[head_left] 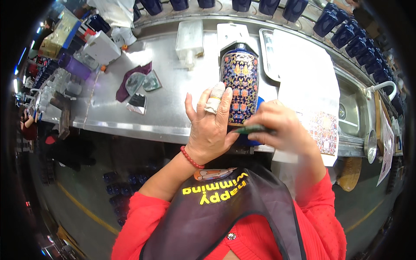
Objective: The person applies a decorative sticker to a dark blue cylindrical container, smoothing it with a green plastic card and fingers to remove air bubbles. They rotate the container to align and press the sticker edges, then place the finished container on a nearby surface.
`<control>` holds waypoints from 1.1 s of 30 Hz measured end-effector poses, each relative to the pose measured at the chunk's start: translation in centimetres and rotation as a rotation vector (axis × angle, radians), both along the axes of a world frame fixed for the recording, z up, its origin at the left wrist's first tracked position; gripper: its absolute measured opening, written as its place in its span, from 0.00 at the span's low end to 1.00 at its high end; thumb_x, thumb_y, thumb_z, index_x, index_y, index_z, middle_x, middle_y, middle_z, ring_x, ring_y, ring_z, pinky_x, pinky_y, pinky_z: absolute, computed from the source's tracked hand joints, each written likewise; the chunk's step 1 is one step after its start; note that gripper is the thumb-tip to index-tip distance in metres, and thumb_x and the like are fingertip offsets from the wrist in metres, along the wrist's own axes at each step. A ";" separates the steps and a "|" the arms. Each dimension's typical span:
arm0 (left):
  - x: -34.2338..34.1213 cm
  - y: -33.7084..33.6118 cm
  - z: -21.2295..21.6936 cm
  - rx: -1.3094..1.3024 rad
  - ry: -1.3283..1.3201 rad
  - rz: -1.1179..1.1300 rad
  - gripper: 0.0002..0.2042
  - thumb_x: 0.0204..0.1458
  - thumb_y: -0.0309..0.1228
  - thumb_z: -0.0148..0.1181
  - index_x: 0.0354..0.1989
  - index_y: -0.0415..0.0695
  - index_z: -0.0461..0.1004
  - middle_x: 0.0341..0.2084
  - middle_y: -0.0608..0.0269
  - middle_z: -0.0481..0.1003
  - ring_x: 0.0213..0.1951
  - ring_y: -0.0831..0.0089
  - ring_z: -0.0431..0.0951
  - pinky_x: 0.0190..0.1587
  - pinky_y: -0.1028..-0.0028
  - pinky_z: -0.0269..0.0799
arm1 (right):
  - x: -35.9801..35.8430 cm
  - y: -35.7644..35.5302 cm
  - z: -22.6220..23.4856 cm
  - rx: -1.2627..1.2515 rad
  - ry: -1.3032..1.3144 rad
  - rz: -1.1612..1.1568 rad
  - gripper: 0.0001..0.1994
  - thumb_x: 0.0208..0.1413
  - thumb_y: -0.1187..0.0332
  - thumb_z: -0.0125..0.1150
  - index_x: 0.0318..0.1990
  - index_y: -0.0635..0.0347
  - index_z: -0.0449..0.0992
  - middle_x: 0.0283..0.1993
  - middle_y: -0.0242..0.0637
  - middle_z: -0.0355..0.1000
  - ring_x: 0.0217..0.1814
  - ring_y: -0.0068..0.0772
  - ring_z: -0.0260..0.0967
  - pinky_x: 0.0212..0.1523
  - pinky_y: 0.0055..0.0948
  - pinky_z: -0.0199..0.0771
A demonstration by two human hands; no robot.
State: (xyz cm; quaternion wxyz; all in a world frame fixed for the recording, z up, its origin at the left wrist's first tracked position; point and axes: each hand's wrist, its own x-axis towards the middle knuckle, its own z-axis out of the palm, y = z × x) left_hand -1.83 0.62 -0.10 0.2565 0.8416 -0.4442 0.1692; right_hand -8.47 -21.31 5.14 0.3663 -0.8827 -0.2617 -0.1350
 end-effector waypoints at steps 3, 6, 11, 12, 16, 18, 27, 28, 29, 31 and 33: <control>0.5 -0.7 0.1 0.008 -0.023 0.042 0.49 0.39 0.51 0.77 0.69 0.40 0.63 0.62 0.49 0.67 0.66 0.50 0.60 0.69 0.31 0.35 | 3.3 -0.1 1.6 0.325 -0.019 -0.368 0.13 0.49 0.75 0.71 0.44 0.57 0.81 0.33 0.39 0.75 0.32 0.44 0.74 0.31 0.37 0.74; 0.9 -0.3 -0.9 -0.026 -0.018 0.021 0.50 0.40 0.55 0.76 0.70 0.39 0.62 0.60 0.48 0.71 0.64 0.48 0.65 0.70 0.33 0.34 | 3.7 0.2 1.6 -0.102 -0.496 -0.428 0.11 0.45 0.76 0.68 0.38 0.55 0.80 0.27 0.37 0.69 0.27 0.40 0.69 0.30 0.38 0.70; 1.6 0.7 -2.0 -0.097 0.199 -0.065 0.50 0.49 0.53 0.72 0.73 0.35 0.53 0.63 0.44 0.67 0.67 0.46 0.63 0.71 0.34 0.32 | 3.1 -0.1 1.1 0.177 -0.056 0.241 0.06 0.50 0.74 0.67 0.37 0.57 0.80 0.29 0.39 0.72 0.33 0.43 0.73 0.37 0.40 0.74; 1.4 0.6 -2.0 -0.087 0.202 -0.052 0.51 0.48 0.53 0.72 0.73 0.35 0.53 0.64 0.44 0.66 0.67 0.47 0.63 0.71 0.34 0.32 | 3.7 -0.5 1.4 0.203 0.042 0.055 0.05 0.51 0.74 0.67 0.36 0.58 0.80 0.31 0.41 0.74 0.35 0.46 0.75 0.39 0.41 0.75; 0.6 -0.1 -1.9 0.034 0.101 0.020 0.53 0.46 0.54 0.74 0.73 0.35 0.51 0.64 0.44 0.65 0.68 0.47 0.62 0.71 0.34 0.33 | 5.2 -1.2 2.0 -0.157 -0.550 -0.571 0.07 0.50 0.71 0.69 0.36 0.54 0.79 0.28 0.34 0.67 0.31 0.38 0.69 0.36 0.37 0.65; 1.2 0.0 -2.0 -0.016 0.116 -0.029 0.55 0.45 0.56 0.74 0.74 0.35 0.50 0.65 0.43 0.64 0.70 0.47 0.59 0.70 0.33 0.33 | 4.3 -1.2 1.2 -0.079 -0.409 -0.129 0.09 0.48 0.70 0.72 0.37 0.52 0.80 0.29 0.31 0.68 0.36 0.35 0.70 0.41 0.37 0.64; 6.2 0.0 0.2 0.031 0.034 -0.311 0.50 0.57 0.73 0.41 0.76 0.43 0.52 0.71 0.47 0.62 0.74 0.42 0.48 0.72 0.37 0.31 | -0.1 -2.4 -4.5 0.679 0.112 -0.512 0.07 0.57 0.72 0.69 0.40 0.66 0.80 0.32 0.34 0.74 0.33 0.23 0.70 0.34 0.24 0.69; 7.8 -0.8 0.8 0.063 0.017 -0.351 0.48 0.58 0.73 0.40 0.76 0.45 0.55 0.69 0.49 0.64 0.74 0.42 0.49 0.72 0.38 0.32 | -0.5 -2.1 -4.7 0.712 0.125 -0.529 0.08 0.57 0.72 0.69 0.40 0.66 0.80 0.33 0.34 0.74 0.33 0.22 0.70 0.35 0.23 0.69; 9.5 -1.7 1.5 0.061 -0.019 -0.382 0.45 0.59 0.71 0.37 0.75 0.47 0.58 0.66 0.51 0.68 0.73 0.44 0.51 0.72 0.38 0.32 | -0.8 -1.8 -4.7 0.747 0.143 -0.550 0.08 0.58 0.72 0.69 0.41 0.66 0.80 0.33 0.33 0.74 0.34 0.21 0.70 0.36 0.23 0.70; 12.3 -3.5 2.8 0.082 -0.078 -0.450 0.40 0.63 0.68 0.33 0.73 0.51 0.62 0.59 0.56 0.75 0.72 0.48 0.55 0.73 0.38 0.32 | -1.6 -1.5 -4.8 0.863 0.212 -0.572 0.08 0.60 0.71 0.69 0.42 0.66 0.79 0.33 0.31 0.75 0.35 0.19 0.70 0.37 0.21 0.70; 13.9 -4.9 3.8 0.114 -0.103 -0.518 0.36 0.65 0.65 0.32 0.71 0.56 0.65 0.51 0.60 0.81 0.70 0.53 0.58 0.73 0.38 0.31 | -2.3 -1.5 -4.9 0.902 0.220 -0.614 0.08 0.61 0.71 0.68 0.43 0.65 0.79 0.35 0.29 0.75 0.36 0.16 0.70 0.38 0.18 0.70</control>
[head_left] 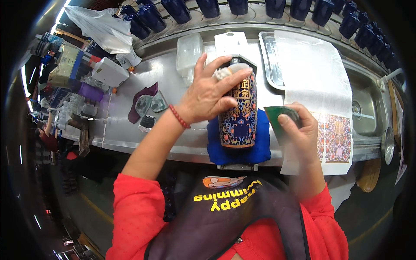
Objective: The person applies a decorative sticker to a dark blue cylindrical container, smoothing it with a green plastic card and fingers to remove air bubbles. They rotate the container to align and press the sticker edges, then place the finished container on a nearby surface.
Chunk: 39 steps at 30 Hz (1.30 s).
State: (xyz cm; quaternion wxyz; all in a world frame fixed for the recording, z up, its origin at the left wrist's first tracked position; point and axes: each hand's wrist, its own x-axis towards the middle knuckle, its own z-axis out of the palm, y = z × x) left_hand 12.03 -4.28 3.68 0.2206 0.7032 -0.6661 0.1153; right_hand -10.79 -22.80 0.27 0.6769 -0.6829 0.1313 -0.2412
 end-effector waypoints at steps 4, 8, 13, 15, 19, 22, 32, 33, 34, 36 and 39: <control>-0.3 -0.9 0.9 0.078 -0.128 -0.058 0.32 0.65 0.64 0.33 0.69 0.62 0.69 0.49 0.65 0.82 0.72 0.58 0.58 0.73 0.40 0.26 | -1.0 -0.4 -0.4 0.059 0.006 -0.026 0.09 0.62 0.71 0.68 0.45 0.66 0.79 0.36 0.26 0.76 0.37 0.14 0.70 0.39 0.16 0.71; -4.5 1.0 0.3 0.093 -0.159 -0.129 0.34 0.65 0.66 0.29 0.60 0.62 0.79 0.54 0.73 0.80 0.69 0.64 0.62 0.76 0.47 0.25 | -1.6 -0.1 0.0 0.017 -0.001 -0.026 0.07 0.62 0.71 0.68 0.43 0.65 0.79 0.35 0.27 0.75 0.36 0.14 0.69 0.38 0.17 0.70; -8.7 3.5 -0.1 0.082 -0.067 -0.150 0.33 0.65 0.65 0.31 0.58 0.62 0.80 0.53 0.75 0.80 0.67 0.64 0.64 0.76 0.46 0.21 | -1.8 0.6 0.5 0.118 0.028 0.014 0.06 0.61 0.72 0.68 0.41 0.66 0.79 0.35 0.28 0.75 0.36 0.15 0.70 0.37 0.18 0.71; -7.5 2.9 0.4 0.109 -0.037 -0.127 0.34 0.65 0.66 0.30 0.58 0.62 0.80 0.52 0.75 0.80 0.67 0.65 0.64 0.76 0.47 0.21 | -1.6 0.6 0.2 0.060 -0.012 0.013 0.07 0.61 0.72 0.68 0.42 0.66 0.79 0.36 0.30 0.75 0.37 0.17 0.71 0.38 0.19 0.72; -1.0 -1.3 1.3 0.027 -0.034 -0.091 0.29 0.68 0.61 0.33 0.60 0.62 0.77 0.32 0.67 0.83 0.66 0.63 0.64 0.74 0.40 0.24 | -1.5 0.5 -0.5 0.038 0.007 0.013 0.08 0.60 0.71 0.69 0.42 0.66 0.79 0.36 0.31 0.76 0.37 0.18 0.72 0.39 0.21 0.73; 1.4 -3.3 1.8 0.086 0.005 -0.145 0.25 0.69 0.58 0.37 0.58 0.64 0.78 0.26 0.68 0.81 0.65 0.64 0.67 0.74 0.40 0.24 | -1.5 0.3 -0.6 -0.029 0.010 -0.012 0.08 0.61 0.71 0.68 0.42 0.66 0.79 0.36 0.31 0.76 0.37 0.18 0.72 0.39 0.21 0.73; 2.3 -5.5 2.2 0.032 0.295 -0.137 0.24 0.70 0.54 0.42 0.47 0.54 0.84 0.39 0.70 0.83 0.58 0.62 0.72 0.74 0.45 0.35 | -0.9 0.8 0.2 0.080 0.108 -0.001 0.08 0.60 0.71 0.67 0.44 0.65 0.78 0.37 0.29 0.76 0.39 0.17 0.71 0.41 0.21 0.72; 2.3 -5.3 2.0 0.004 0.297 -0.113 0.24 0.70 0.53 0.43 0.48 0.52 0.84 0.39 0.69 0.83 0.58 0.62 0.72 0.74 0.47 0.40 | -0.6 1.0 0.2 0.099 0.109 0.017 0.08 0.60 0.72 0.66 0.44 0.65 0.78 0.38 0.28 0.75 0.40 0.18 0.71 0.42 0.21 0.72; 2.2 -5.0 1.7 -0.061 0.342 -0.054 0.23 0.70 0.52 0.44 0.48 0.50 0.84 0.39 0.67 0.83 0.57 0.63 0.73 0.72 0.51 0.47 | -0.2 1.2 0.1 0.025 0.047 0.057 0.10 0.60 0.69 0.68 0.44 0.64 0.78 0.37 0.29 0.77 0.40 0.18 0.71 0.42 0.23 0.73; 1.7 -3.8 1.1 -0.189 0.418 0.071 0.23 0.71 0.49 0.45 0.48 0.46 0.83 0.39 0.65 0.83 0.56 0.65 0.74 0.67 0.59 0.61 | 0.6 1.4 0.0 -0.046 0.077 0.084 0.11 0.61 0.68 0.69 0.45 0.64 0.78 0.37 0.29 0.77 0.40 0.18 0.71 0.42 0.22 0.74; 0.8 -1.6 0.0 -0.249 0.818 0.279 0.24 0.71 0.48 0.45 0.52 0.41 0.80 0.47 0.61 0.81 0.51 0.69 0.76 0.59 0.69 0.69 | 1.4 1.2 0.4 0.104 0.102 0.021 0.11 0.63 0.67 0.67 0.47 0.64 0.76 0.39 0.29 0.77 0.40 0.16 0.71 0.42 0.20 0.74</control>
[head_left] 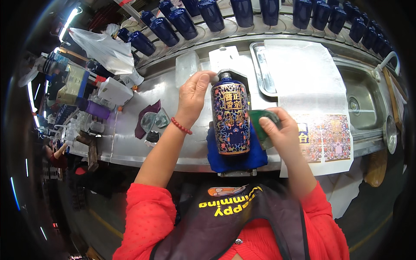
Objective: The person applies a decorative sticker to a dark blue cylindrical container, smoothing it with a green plastic card and fingers to remove air bubbles. They rotate the container to align and press the sticker edges, then place the finished container on a nearby surface.
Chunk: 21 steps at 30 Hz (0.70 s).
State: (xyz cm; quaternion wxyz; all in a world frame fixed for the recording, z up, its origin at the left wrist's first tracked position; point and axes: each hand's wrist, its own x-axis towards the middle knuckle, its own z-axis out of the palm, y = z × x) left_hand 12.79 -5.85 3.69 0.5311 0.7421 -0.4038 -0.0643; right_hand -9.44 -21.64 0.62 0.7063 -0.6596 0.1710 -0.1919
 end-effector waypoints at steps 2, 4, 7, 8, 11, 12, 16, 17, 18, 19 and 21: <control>-0.2 0.5 -0.7 -0.021 0.281 -0.006 0.27 0.72 0.51 0.41 0.52 0.38 0.78 0.47 0.59 0.80 0.49 0.72 0.78 0.57 0.70 0.71 | -0.3 -0.2 0.4 0.113 -0.114 -0.028 0.08 0.64 0.67 0.65 0.44 0.63 0.77 0.35 0.28 0.77 0.36 0.13 0.71 0.36 0.16 0.72; -0.1 -0.1 -1.5 -0.019 0.755 0.051 0.29 0.72 0.52 0.39 0.53 0.37 0.77 0.47 0.58 0.80 0.49 0.71 0.78 0.57 0.69 0.73 | -1.3 -0.1 0.7 0.346 -0.103 0.167 0.08 0.64 0.68 0.65 0.45 0.63 0.76 0.37 0.28 0.77 0.37 0.14 0.71 0.39 0.17 0.73; 1.2 -2.1 -2.0 -0.039 1.019 -0.271 0.30 0.72 0.53 0.37 0.56 0.36 0.74 0.49 0.53 0.81 0.51 0.66 0.82 0.56 0.62 0.79 | -3.2 1.1 0.6 0.567 0.009 0.424 0.09 0.64 0.69 0.65 0.47 0.62 0.76 0.41 0.28 0.77 0.41 0.14 0.71 0.44 0.19 0.73; 1.7 -2.8 -2.1 -0.110 1.055 -0.454 0.30 0.72 0.53 0.37 0.57 0.37 0.73 0.49 0.51 0.81 0.50 0.65 0.83 0.54 0.62 0.81 | -3.6 1.8 0.4 0.557 0.040 0.484 0.10 0.64 0.69 0.64 0.48 0.63 0.75 0.43 0.28 0.77 0.41 0.14 0.71 0.46 0.19 0.73; 2.7 -3.6 -2.0 -0.078 1.063 -0.446 0.22 0.70 0.46 0.48 0.57 0.38 0.74 0.47 0.52 0.82 0.45 0.66 0.85 0.49 0.65 0.84 | -4.2 3.6 -0.4 0.782 -0.049 0.425 0.10 0.64 0.68 0.65 0.49 0.62 0.75 0.44 0.31 0.78 0.42 0.16 0.73 0.46 0.20 0.76; 2.8 -3.5 -2.0 -0.076 1.069 -0.443 0.19 0.69 0.43 0.52 0.55 0.39 0.75 0.46 0.53 0.83 0.45 0.67 0.85 0.49 0.66 0.84 | -4.2 3.9 -0.5 0.834 -0.093 0.341 0.10 0.64 0.68 0.65 0.49 0.62 0.75 0.44 0.32 0.78 0.42 0.17 0.74 0.46 0.21 0.77; 2.5 -2.4 -1.3 0.005 1.046 -0.392 0.16 0.64 0.42 0.61 0.52 0.44 0.77 0.44 0.62 0.83 0.44 0.72 0.84 0.50 0.68 0.82 | -4.3 3.9 -0.3 0.948 -0.257 0.221 0.12 0.66 0.69 0.61 0.52 0.65 0.73 0.48 0.42 0.79 0.48 0.32 0.80 0.55 0.37 0.82; 2.4 -1.7 -1.0 0.015 1.005 -0.390 0.16 0.64 0.42 0.61 0.52 0.44 0.77 0.43 0.62 0.83 0.44 0.72 0.84 0.50 0.68 0.82 | -4.4 3.6 -0.2 0.968 -0.263 0.233 0.13 0.67 0.69 0.61 0.53 0.66 0.73 0.48 0.42 0.79 0.48 0.32 0.80 0.55 0.38 0.82; 2.3 -1.1 -0.5 0.026 0.960 -0.390 0.16 0.65 0.42 0.60 0.52 0.44 0.78 0.43 0.62 0.83 0.44 0.72 0.84 0.49 0.68 0.82 | -4.4 3.3 -0.1 0.983 -0.286 0.259 0.13 0.67 0.68 0.60 0.54 0.66 0.73 0.49 0.43 0.79 0.48 0.33 0.80 0.55 0.39 0.82; 2.2 -0.4 -0.1 -0.042 0.937 -0.389 0.15 0.65 0.41 0.59 0.52 0.44 0.78 0.43 0.61 0.83 0.45 0.72 0.84 0.50 0.68 0.82 | -4.4 3.0 0.0 0.978 -0.337 0.314 0.14 0.67 0.68 0.60 0.54 0.67 0.72 0.49 0.44 0.79 0.49 0.34 0.80 0.56 0.40 0.82; 2.2 1.3 1.0 -0.033 0.847 -0.379 0.18 0.68 0.41 0.53 0.56 0.39 0.76 0.48 0.57 0.81 0.49 0.71 0.83 0.54 0.67 0.80 | -4.2 2.6 -0.2 0.989 -0.357 0.317 0.15 0.67 0.68 0.59 0.56 0.68 0.72 0.49 0.44 0.79 0.48 0.34 0.80 0.56 0.40 0.82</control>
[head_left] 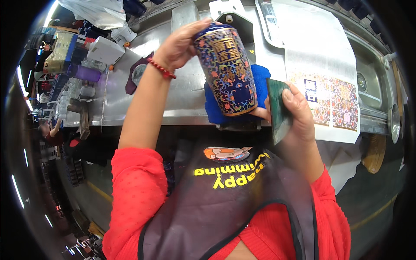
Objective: The person applies a decorative sticker to a dark blue cylindrical container, smoothing it with a green plastic card and fingers to remove air bubbles. They rotate the container to align and press the sticker edges, then place the finished container on a nearby surface.
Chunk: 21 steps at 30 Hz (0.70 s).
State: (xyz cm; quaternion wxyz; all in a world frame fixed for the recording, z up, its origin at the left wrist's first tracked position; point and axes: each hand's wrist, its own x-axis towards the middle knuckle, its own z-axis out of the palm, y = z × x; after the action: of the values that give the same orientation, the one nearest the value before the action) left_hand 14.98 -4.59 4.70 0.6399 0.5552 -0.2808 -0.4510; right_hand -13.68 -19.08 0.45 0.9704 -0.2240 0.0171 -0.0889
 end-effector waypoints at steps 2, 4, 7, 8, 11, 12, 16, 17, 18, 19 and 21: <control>-0.2 2.1 0.9 -0.058 -0.107 -0.004 0.21 0.71 0.41 0.48 0.62 0.37 0.72 0.54 0.53 0.78 0.53 0.70 0.81 0.56 0.68 0.78 | 0.3 -0.3 -0.4 -0.030 -0.008 -0.020 0.14 0.67 0.69 0.59 0.55 0.68 0.73 0.48 0.44 0.79 0.47 0.33 0.80 0.55 0.38 0.82; -0.6 3.9 1.2 -0.049 -0.089 0.057 0.20 0.70 0.41 0.50 0.59 0.37 0.73 0.51 0.57 0.79 0.52 0.72 0.80 0.56 0.69 0.77 | 0.7 -0.7 -0.6 -0.077 0.017 -0.061 0.13 0.67 0.69 0.59 0.54 0.67 0.74 0.47 0.43 0.79 0.46 0.31 0.80 0.53 0.35 0.83; -1.5 5.9 0.5 -0.090 -0.075 0.153 0.19 0.69 0.41 0.53 0.55 0.38 0.76 0.49 0.59 0.81 0.51 0.73 0.80 0.57 0.70 0.74 | 1.3 -1.4 -0.4 -0.196 0.106 -0.121 0.13 0.67 0.70 0.61 0.54 0.66 0.74 0.47 0.43 0.80 0.44 0.27 0.80 0.50 0.29 0.82; -1.8 6.3 0.2 -0.088 -0.099 0.203 0.19 0.69 0.41 0.54 0.55 0.37 0.76 0.48 0.59 0.81 0.51 0.74 0.79 0.57 0.71 0.73 | 1.4 -1.8 0.0 -0.264 0.154 -0.138 0.11 0.64 0.73 0.63 0.52 0.63 0.77 0.44 0.37 0.79 0.43 0.24 0.78 0.45 0.27 0.80; -2.1 6.8 -0.7 -0.129 -0.103 0.253 0.19 0.68 0.41 0.55 0.55 0.36 0.76 0.49 0.60 0.81 0.51 0.74 0.79 0.59 0.73 0.71 | 1.8 -3.0 1.2 -1.317 -0.096 -0.507 0.09 0.59 0.76 0.67 0.47 0.60 0.81 0.41 0.34 0.77 0.41 0.26 0.75 0.42 0.27 0.77; -1.9 6.7 -0.8 -0.135 -0.086 0.243 0.18 0.68 0.40 0.56 0.55 0.36 0.76 0.48 0.60 0.81 0.51 0.73 0.79 0.58 0.73 0.71 | 2.0 -3.1 1.3 -1.483 -0.139 -0.579 0.10 0.51 0.78 0.69 0.42 0.57 0.82 0.39 0.33 0.74 0.42 0.34 0.72 0.45 0.31 0.74; -1.3 6.3 -0.9 -0.127 -0.040 0.227 0.18 0.68 0.39 0.56 0.54 0.35 0.76 0.48 0.59 0.81 0.50 0.74 0.79 0.58 0.73 0.72 | 1.1 -3.7 1.5 -1.997 -0.517 -0.534 0.18 0.38 0.78 0.75 0.41 0.50 0.83 0.41 0.30 0.71 0.47 0.39 0.70 0.59 0.53 0.68; -1.2 6.2 -0.9 -0.137 -0.041 0.213 0.18 0.68 0.39 0.56 0.54 0.35 0.76 0.48 0.59 0.81 0.50 0.74 0.80 0.58 0.73 0.72 | 0.7 -3.6 1.3 -1.973 -0.554 -0.542 0.18 0.38 0.77 0.75 0.40 0.51 0.83 0.38 0.30 0.71 0.44 0.39 0.70 0.60 0.51 0.68; -1.2 6.0 -0.9 -0.138 -0.048 0.213 0.18 0.68 0.39 0.56 0.54 0.35 0.76 0.48 0.59 0.81 0.50 0.74 0.80 0.57 0.74 0.72 | 0.6 -3.8 1.0 -2.022 -0.500 -0.446 0.17 0.37 0.77 0.75 0.39 0.52 0.83 0.37 0.30 0.71 0.42 0.39 0.69 0.57 0.49 0.69; -1.2 6.0 -0.9 -0.135 -0.056 0.217 0.18 0.68 0.39 0.56 0.54 0.35 0.76 0.48 0.59 0.81 0.49 0.74 0.80 0.57 0.74 0.72 | 0.2 -3.8 0.8 -2.019 -0.560 -0.464 0.17 0.37 0.77 0.75 0.39 0.53 0.82 0.37 0.30 0.71 0.40 0.39 0.68 0.54 0.46 0.70; -1.0 5.6 -0.8 -0.123 -0.028 0.211 0.18 0.68 0.37 0.56 0.57 0.35 0.74 0.48 0.59 0.81 0.47 0.75 0.81 0.53 0.74 0.76 | 0.4 -3.9 0.5 -1.935 -0.503 -0.518 0.17 0.36 0.78 0.74 0.38 0.55 0.82 0.36 0.31 0.71 0.38 0.39 0.67 0.49 0.43 0.70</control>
State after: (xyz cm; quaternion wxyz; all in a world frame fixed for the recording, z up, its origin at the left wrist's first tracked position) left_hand 13.98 0.98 3.87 0.7126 0.5476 -0.2571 -0.3553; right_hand -13.26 -22.97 0.98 0.3016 -0.8732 -0.2174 -0.3150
